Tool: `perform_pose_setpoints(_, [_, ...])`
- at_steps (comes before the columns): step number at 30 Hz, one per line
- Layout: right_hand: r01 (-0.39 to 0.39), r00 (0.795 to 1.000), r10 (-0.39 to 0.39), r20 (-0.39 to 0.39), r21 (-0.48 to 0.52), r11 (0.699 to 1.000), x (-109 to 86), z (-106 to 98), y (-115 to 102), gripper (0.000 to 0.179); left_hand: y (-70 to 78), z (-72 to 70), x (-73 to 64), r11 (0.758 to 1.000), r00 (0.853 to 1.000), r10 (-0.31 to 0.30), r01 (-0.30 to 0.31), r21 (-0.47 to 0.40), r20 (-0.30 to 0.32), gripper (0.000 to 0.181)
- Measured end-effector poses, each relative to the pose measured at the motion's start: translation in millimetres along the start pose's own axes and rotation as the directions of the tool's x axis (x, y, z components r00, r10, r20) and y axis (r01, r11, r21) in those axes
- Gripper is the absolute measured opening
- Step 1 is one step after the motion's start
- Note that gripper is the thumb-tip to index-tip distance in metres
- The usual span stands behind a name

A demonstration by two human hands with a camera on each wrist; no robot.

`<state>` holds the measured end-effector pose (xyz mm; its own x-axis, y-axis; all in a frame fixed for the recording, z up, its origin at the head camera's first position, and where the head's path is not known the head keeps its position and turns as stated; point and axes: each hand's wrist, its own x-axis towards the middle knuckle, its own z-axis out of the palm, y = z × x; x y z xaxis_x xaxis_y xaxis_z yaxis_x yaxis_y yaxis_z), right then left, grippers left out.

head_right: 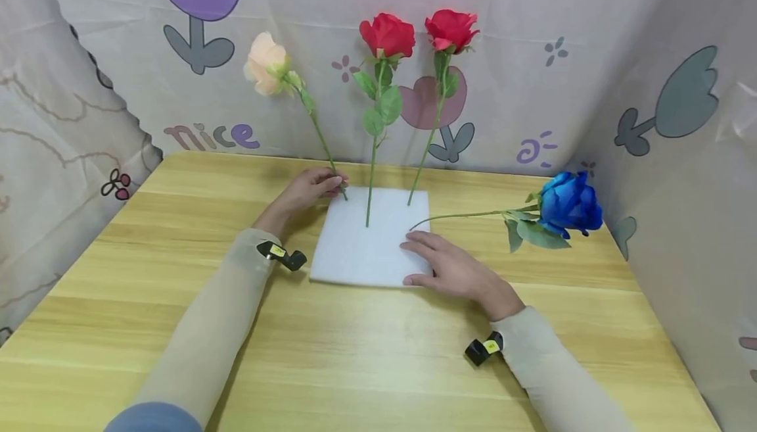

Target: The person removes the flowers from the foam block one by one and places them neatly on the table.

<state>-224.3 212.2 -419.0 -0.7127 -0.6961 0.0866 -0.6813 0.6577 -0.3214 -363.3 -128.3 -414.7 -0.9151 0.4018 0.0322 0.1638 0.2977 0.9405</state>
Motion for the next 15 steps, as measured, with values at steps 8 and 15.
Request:
perform_pose_setpoints(8, [-0.015, 1.0, 0.015, -0.007, 0.001, 1.0, -2.8, 0.9, -1.8, 0.07, -1.1, 9.0, -1.5, 1.0, 0.999, 0.016, -0.016, 0.009, -0.027, 0.032])
perform_pose_setpoints(15, [-0.014, 1.0, 0.014, -0.002, 0.003, 1.0, -1.7, 0.9, -3.3, 0.071, -3.9, 11.1, -3.2, 0.998, 0.997, 0.046, -0.043, 0.042, -0.056, 0.033])
